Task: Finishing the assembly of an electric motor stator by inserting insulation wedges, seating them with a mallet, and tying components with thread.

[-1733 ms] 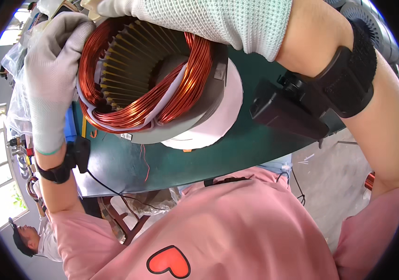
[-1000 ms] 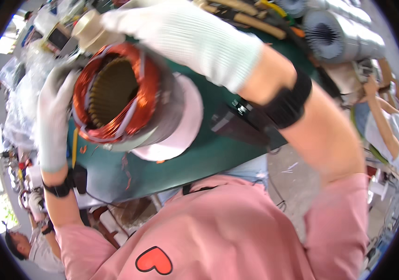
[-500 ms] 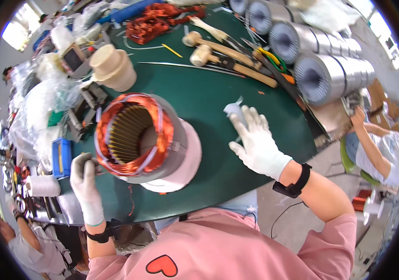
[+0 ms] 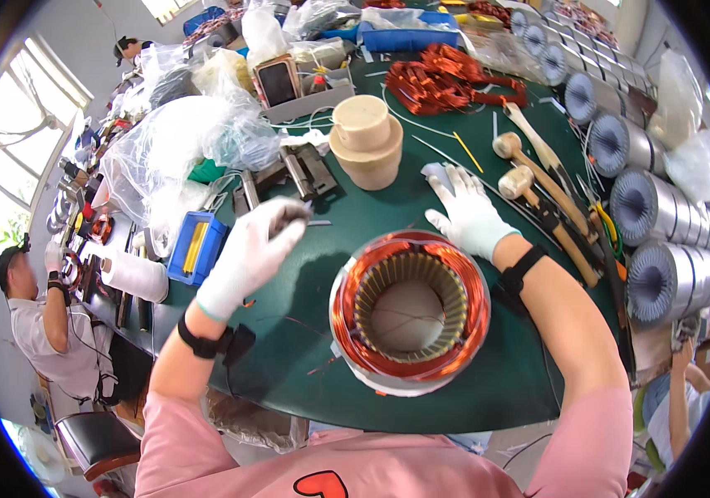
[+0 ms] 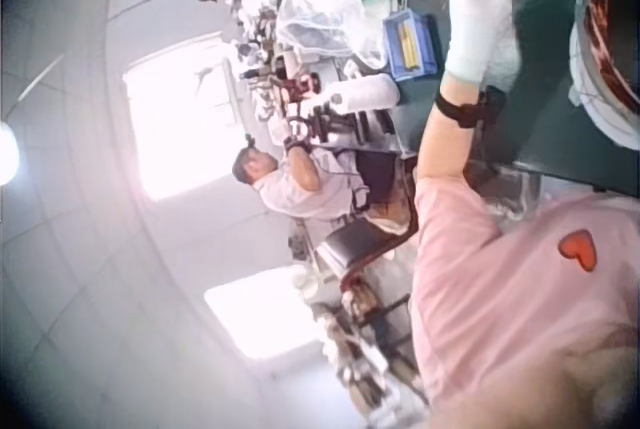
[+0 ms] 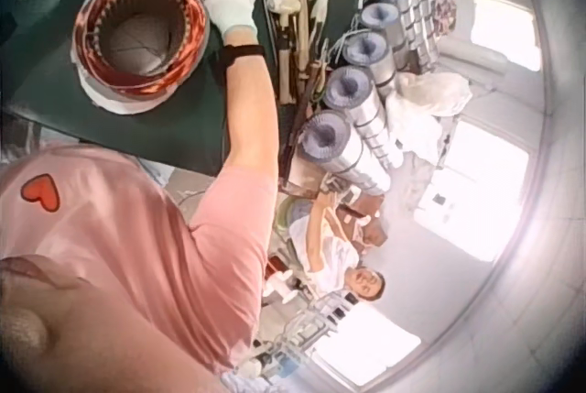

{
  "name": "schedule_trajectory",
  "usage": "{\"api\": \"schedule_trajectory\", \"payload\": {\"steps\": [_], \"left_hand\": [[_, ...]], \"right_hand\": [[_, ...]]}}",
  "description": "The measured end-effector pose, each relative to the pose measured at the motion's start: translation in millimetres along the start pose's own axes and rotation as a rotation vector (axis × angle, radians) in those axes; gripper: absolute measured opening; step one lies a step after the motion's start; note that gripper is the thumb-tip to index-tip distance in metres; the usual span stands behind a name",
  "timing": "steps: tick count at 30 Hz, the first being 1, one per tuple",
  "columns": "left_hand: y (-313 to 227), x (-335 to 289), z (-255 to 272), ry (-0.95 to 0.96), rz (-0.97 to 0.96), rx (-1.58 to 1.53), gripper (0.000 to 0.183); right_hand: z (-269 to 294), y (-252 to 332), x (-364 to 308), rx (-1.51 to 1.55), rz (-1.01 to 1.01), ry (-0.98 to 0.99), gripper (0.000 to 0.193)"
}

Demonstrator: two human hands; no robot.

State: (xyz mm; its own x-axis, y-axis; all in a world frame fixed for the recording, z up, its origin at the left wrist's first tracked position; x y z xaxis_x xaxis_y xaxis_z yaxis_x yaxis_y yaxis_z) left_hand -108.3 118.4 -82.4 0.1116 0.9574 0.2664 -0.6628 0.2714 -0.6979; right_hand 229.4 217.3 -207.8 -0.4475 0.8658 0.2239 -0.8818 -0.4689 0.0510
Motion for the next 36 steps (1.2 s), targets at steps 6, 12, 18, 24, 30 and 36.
{"api": "schedule_trajectory", "payload": {"steps": [6, 12, 18, 24, 30, 36], "left_hand": [[58.7, 115.8, -7.2, -0.127, -0.174, 0.186, 0.035], [49.8, 138.8, -74.7, -0.242, -0.250, 0.081, 0.031], [66.1, 121.5, -70.1, -0.401, -0.286, 0.305, 0.034], [98.4, 63.9, -33.4, -0.125, -0.342, 0.586, 0.044], [58.9, 68.3, 4.3, 0.333, -0.137, 0.678, 0.029], [83.8, 203.8, -29.5, 0.068, -0.118, 0.569, 0.031]], "right_hand": [[39.6, 21.6, -6.4, 0.202, 0.015, -0.162, 0.081], [101.4, 43.3, 39.0, 0.469, 0.044, -0.413, 0.091], [86.6, 73.7, 115.0, 0.516, 0.018, -0.297, 0.094], [89.9, 43.0, 125.3, 0.540, 0.002, -0.276, 0.087], [71.1, -9.6, 121.5, 0.427, -0.071, -0.377, 0.071], [102.4, 31.0, 104.7, 0.459, 0.024, -0.685, 0.055]]}}
Point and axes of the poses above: each hand's wrist, its own x-axis towards the middle knuckle, its own z-axis out of the back of the hand, y = z × x, the point moved 1 cm from there along x, towards the middle knuckle, and after that the axes turned 9 degrees about -y, right-handed, at the moved point
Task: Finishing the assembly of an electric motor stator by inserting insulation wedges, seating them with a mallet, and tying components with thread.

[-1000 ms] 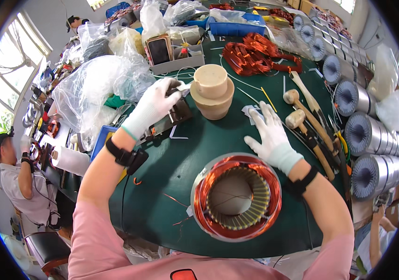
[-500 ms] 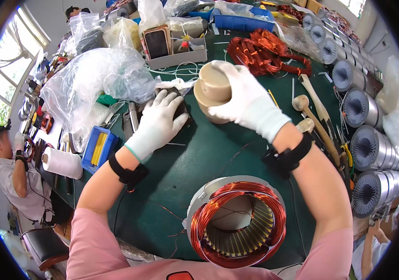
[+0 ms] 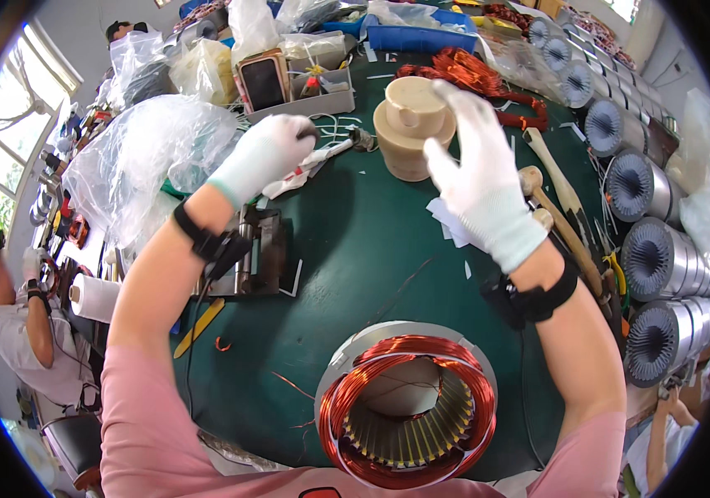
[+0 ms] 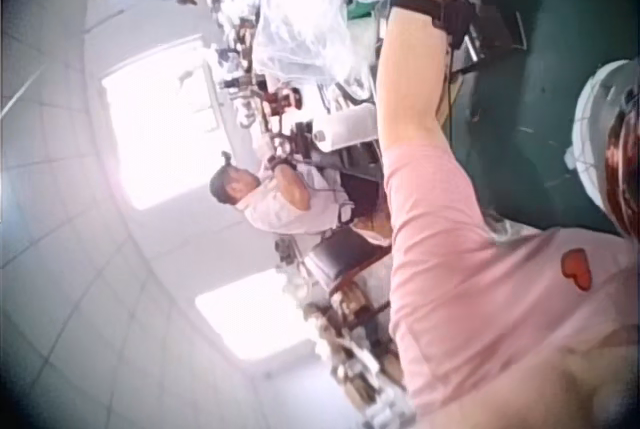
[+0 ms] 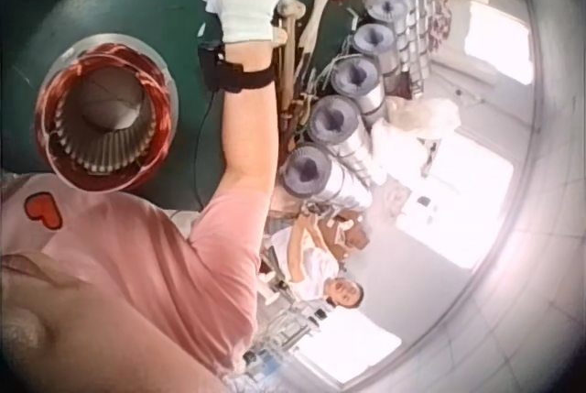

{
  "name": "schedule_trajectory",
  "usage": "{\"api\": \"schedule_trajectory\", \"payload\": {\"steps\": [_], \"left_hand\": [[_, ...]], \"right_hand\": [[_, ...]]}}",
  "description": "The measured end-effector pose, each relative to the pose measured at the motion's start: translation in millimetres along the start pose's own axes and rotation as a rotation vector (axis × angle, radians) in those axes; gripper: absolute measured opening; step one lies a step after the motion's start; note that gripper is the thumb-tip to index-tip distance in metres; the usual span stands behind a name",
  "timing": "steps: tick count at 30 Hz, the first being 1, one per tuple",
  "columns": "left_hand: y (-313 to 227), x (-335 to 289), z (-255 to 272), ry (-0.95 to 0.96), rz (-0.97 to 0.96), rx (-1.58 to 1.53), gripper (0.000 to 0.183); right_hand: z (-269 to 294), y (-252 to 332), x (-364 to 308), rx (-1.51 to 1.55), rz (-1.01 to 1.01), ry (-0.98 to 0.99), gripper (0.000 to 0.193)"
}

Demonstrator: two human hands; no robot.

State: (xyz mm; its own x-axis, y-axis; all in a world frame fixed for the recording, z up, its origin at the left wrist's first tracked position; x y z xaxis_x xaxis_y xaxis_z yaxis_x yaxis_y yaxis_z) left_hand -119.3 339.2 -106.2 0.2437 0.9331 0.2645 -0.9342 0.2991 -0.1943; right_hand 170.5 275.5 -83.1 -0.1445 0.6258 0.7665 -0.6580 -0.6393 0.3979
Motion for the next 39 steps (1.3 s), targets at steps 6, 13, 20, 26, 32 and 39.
{"api": "schedule_trajectory", "payload": {"steps": [6, 13, 20, 26, 32, 39], "left_hand": [[11.1, 75.3, -58.6, 0.279, 0.301, 0.112, 0.037], [-12.1, 47.6, 29.1, 0.086, 0.150, -0.103, 0.054], [-152.3, -48.4, 136.7, 0.242, -0.049, -0.673, 0.042], [-203.7, -124.1, 164.4, 0.313, 0.074, -0.982, 0.032], [-130.2, -298.3, 203.6, -0.143, 0.548, -0.888, 0.013], [-75.1, -448.4, 239.6, -0.568, 0.842, -0.736, 0.017]], "right_hand": [[22.7, 19.0, -21.1, 0.155, -0.078, 0.213, 0.043], [61.2, 27.6, -25.2, 0.283, -0.316, 0.240, 0.030], [96.6, 77.9, 4.6, 0.794, -0.738, 0.149, 0.029], [130.8, 80.3, -16.7, 1.037, -0.578, -0.037, 0.030], [230.9, 37.5, -116.6, 1.406, -1.125, -0.099, 0.022], [264.5, 54.6, -191.6, 1.332, -1.214, -0.196, 0.017]]}}
Point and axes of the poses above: each hand's wrist, its own x-axis towards the middle knuckle, its own z-axis out of the back of the hand, y = z × x, the point moved 1 cm from there along x, towards the middle knuckle, and after that the axes turned 9 degrees about -y, right-handed, at the moved point
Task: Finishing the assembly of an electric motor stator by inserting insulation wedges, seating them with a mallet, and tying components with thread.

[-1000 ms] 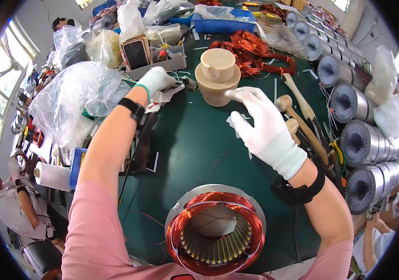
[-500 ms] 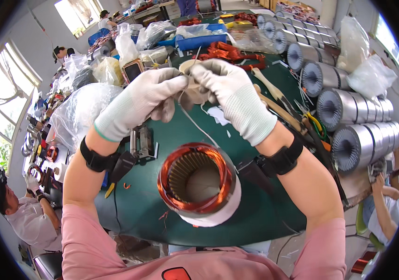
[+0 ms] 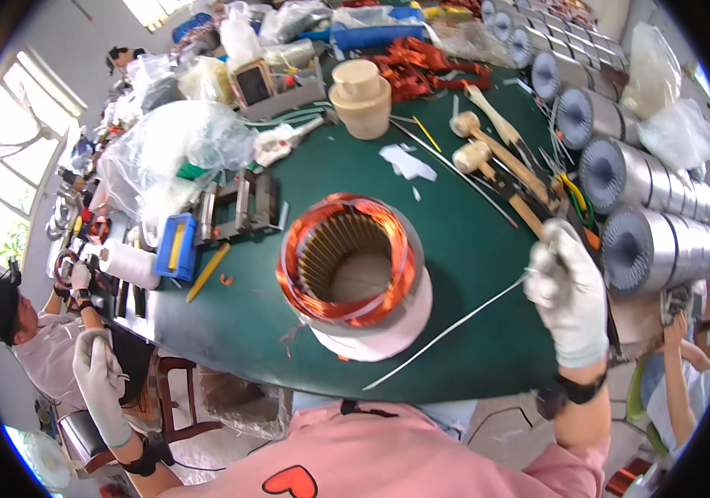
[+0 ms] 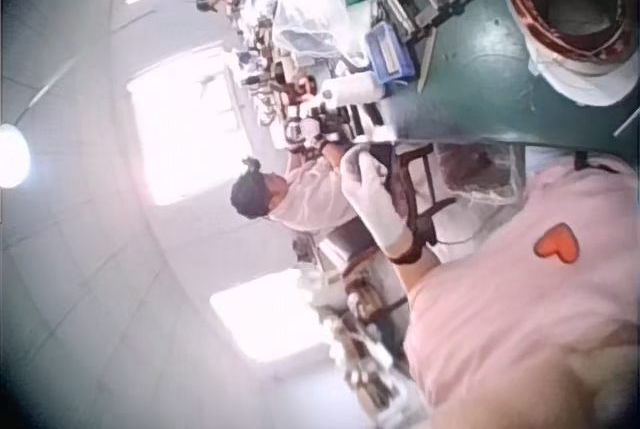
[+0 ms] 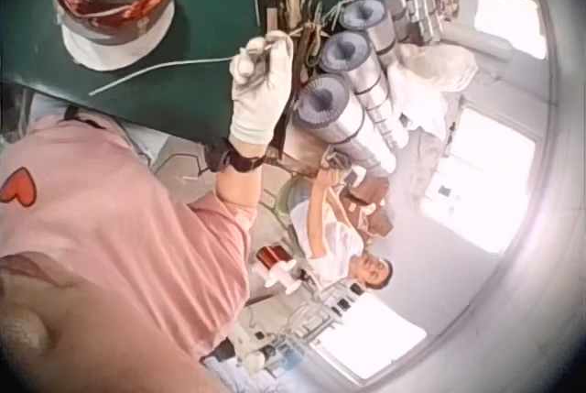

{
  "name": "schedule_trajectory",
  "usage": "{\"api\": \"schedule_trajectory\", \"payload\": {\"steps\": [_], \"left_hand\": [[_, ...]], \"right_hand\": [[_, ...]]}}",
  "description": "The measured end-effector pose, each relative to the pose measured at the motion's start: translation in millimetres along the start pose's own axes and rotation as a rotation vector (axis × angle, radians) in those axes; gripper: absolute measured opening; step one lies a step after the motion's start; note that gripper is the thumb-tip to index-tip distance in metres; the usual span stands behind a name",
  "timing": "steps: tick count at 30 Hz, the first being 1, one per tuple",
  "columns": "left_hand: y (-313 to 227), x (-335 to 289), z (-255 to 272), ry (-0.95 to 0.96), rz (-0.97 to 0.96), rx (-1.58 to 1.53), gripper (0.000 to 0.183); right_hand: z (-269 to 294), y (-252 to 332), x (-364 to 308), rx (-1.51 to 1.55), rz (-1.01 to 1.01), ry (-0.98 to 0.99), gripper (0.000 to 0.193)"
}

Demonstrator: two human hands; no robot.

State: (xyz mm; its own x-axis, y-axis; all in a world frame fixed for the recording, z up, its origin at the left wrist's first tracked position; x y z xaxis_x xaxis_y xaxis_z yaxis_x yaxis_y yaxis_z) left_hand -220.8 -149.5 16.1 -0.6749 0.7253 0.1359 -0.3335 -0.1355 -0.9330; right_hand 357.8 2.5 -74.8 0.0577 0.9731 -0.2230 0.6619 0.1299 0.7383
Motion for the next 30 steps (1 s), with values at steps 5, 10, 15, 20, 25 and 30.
{"api": "schedule_trajectory", "payload": {"steps": [5, 10, 15, 20, 25, 30], "left_hand": [[-55.1, -52.4, -127.9, 0.276, -0.285, 0.118, 0.022], [-79.3, -95.4, -231.6, 0.872, -0.459, -0.175, 0.081], [-88.0, -114.4, -265.0, 1.237, -0.229, -0.062, 0.034], [-50.4, -95.1, -235.8, 1.270, -0.366, -0.509, 0.023], [-37.3, -83.5, -184.2, 1.763, -0.207, -0.562, 0.016], [-19.4, -114.8, -135.7, 1.664, -0.397, -0.373, 0.015]], "right_hand": [[-99.5, -32.1, -12.3, -0.102, -0.071, 0.154, 0.016], [-130.1, -41.2, -38.6, -0.009, -0.096, 0.298, 0.018], [-105.2, -30.9, -59.8, 0.063, -0.163, 0.221, 0.020], [-89.4, -41.4, -70.3, 0.098, -0.415, 0.305, 0.021], [-109.7, -67.9, -90.4, -0.333, -0.759, 0.724, 0.027], [-112.9, -84.7, -107.8, -0.647, -0.676, 1.062, 0.021]]}}
Point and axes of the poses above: each hand's wrist, its own x-axis towards the middle knuckle, its own z-axis out of the back of the hand, y = z × x, the point moved 1 cm from there along x, towards the middle knuckle, and after that the axes turned 9 degrees about -y, right-handed, at the moved point
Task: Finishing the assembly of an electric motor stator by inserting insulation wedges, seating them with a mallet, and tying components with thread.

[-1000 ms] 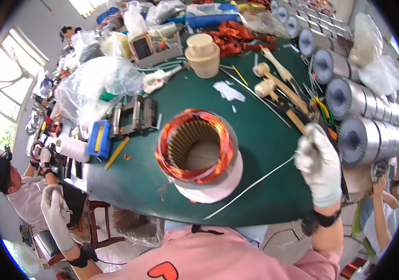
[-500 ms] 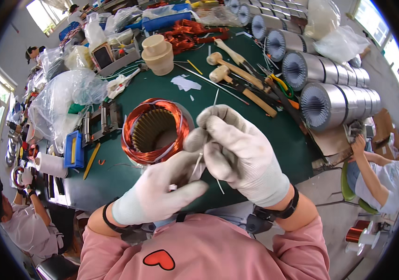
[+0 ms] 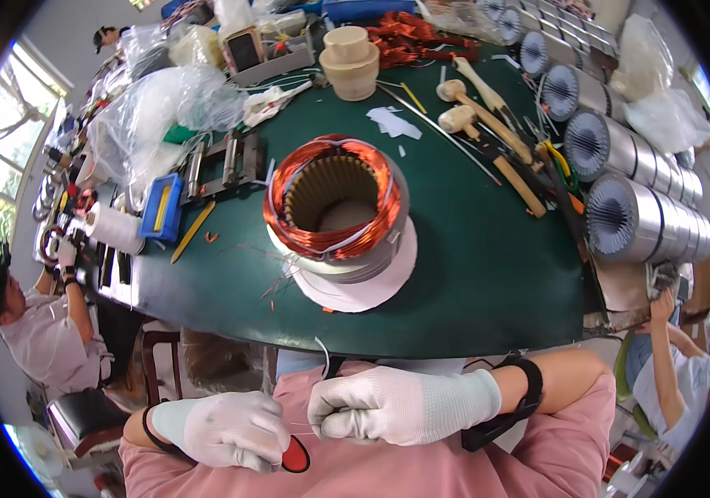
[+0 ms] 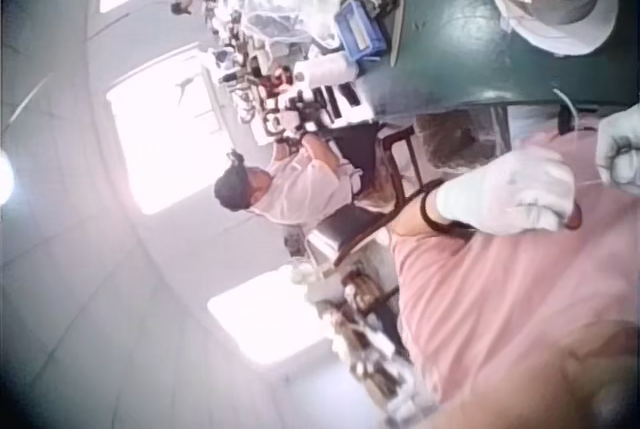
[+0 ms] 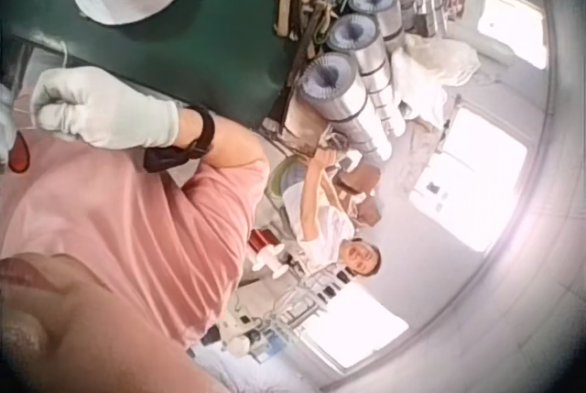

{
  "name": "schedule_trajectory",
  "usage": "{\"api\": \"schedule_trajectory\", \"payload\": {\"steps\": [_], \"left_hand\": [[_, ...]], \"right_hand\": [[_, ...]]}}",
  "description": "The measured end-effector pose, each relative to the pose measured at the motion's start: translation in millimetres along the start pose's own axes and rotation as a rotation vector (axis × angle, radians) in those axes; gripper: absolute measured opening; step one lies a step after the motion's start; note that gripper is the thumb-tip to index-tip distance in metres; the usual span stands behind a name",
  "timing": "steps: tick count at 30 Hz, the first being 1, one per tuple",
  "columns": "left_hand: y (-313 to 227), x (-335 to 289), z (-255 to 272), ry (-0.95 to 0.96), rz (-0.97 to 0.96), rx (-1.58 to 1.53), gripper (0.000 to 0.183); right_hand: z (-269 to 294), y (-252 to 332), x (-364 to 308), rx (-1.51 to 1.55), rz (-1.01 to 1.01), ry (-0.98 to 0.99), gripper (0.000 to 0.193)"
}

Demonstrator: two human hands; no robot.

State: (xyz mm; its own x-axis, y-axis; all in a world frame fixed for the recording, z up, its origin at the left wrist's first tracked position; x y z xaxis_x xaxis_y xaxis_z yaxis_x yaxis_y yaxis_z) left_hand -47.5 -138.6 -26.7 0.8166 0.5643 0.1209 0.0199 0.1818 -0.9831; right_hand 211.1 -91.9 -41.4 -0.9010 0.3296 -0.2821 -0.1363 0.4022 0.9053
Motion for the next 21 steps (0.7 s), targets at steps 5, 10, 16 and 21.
{"api": "schedule_trajectory", "payload": {"steps": [5, 10, 16, 21], "left_hand": [[-6.6, -5.0, -14.4, -0.076, -0.039, 0.150, 0.010], [-3.9, 10.9, -12.2, -0.003, -0.067, 0.164, 0.010], [3.6, 30.2, 22.5, -0.594, 0.267, 0.704, 0.046], [9.9, 72.7, 6.5, -0.596, -0.056, 0.739, 0.035]], "right_hand": [[2.5, 0.3, 0.2, 0.028, -0.049, 0.059, 0.019], [5.2, -5.7, -19.0, 0.185, -0.060, -0.018, 0.020], [53.6, 2.4, -58.3, 0.387, 0.104, -0.671, 0.027], [47.3, -28.1, -42.6, 0.730, 0.621, -0.902, 0.022]]}}
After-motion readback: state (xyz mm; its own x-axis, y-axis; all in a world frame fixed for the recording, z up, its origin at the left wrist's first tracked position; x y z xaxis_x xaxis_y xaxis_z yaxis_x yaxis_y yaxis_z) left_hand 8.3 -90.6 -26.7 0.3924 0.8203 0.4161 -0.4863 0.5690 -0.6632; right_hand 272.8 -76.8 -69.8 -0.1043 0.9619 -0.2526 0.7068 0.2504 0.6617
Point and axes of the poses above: each hand's wrist, its own x-axis towards the middle knuckle, its own z-axis out of the back of the hand, y = z × x, the point moved 1 cm from there along x, towards the middle knuckle, and after that the axes turned 9 degrees about -y, right-handed, at the moved point
